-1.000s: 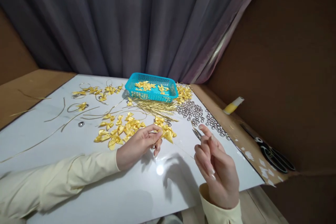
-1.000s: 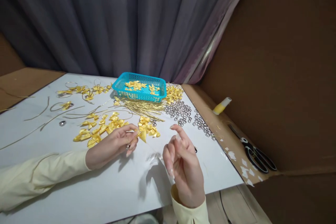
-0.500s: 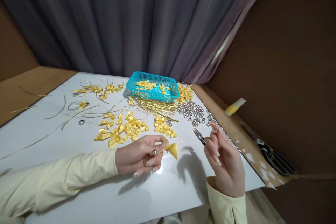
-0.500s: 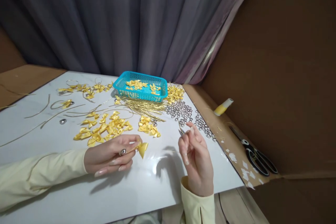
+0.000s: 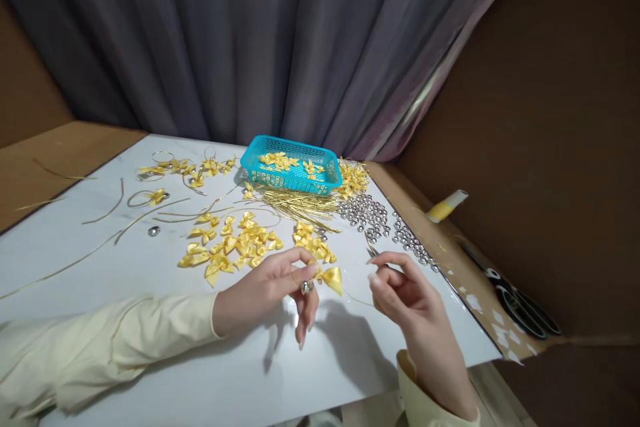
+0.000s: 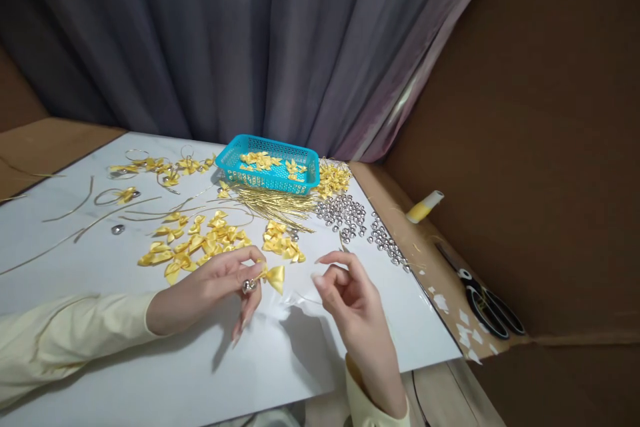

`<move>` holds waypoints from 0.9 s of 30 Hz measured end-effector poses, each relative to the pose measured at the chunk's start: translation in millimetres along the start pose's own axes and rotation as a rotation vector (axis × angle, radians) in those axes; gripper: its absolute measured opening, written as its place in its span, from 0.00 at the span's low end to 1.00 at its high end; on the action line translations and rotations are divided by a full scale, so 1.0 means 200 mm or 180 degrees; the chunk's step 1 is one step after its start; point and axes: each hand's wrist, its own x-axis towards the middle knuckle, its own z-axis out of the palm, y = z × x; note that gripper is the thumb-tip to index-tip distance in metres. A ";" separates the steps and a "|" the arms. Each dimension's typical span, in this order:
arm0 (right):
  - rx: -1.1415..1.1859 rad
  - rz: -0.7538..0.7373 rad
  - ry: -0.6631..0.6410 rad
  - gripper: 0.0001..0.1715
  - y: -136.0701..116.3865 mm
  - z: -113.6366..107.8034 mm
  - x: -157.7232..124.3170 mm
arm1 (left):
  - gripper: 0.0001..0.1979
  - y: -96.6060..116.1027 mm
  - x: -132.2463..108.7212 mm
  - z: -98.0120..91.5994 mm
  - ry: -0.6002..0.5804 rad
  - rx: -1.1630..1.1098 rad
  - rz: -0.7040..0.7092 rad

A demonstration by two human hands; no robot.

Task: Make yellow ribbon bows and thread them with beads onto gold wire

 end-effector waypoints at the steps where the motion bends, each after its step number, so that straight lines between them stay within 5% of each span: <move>1: -0.0177 0.0033 -0.0148 0.13 0.01 0.01 0.01 | 0.14 0.00 0.00 0.00 0.0021 -0.0007 0.0038; 9: -0.0744 0.0064 -0.1336 0.17 0.05 0.12 0.02 | 0.14 0.01 0.00 0.01 0.0035 -0.0166 -0.0066; 16: -0.0407 0.0414 -0.1345 0.17 0.03 0.10 -0.01 | 0.13 0.03 0.00 0.02 0.0529 0.0379 0.0165; 27: 0.0844 0.0893 -0.0940 0.21 0.10 0.25 0.00 | 0.13 -0.01 0.01 0.01 0.0979 0.0406 0.0187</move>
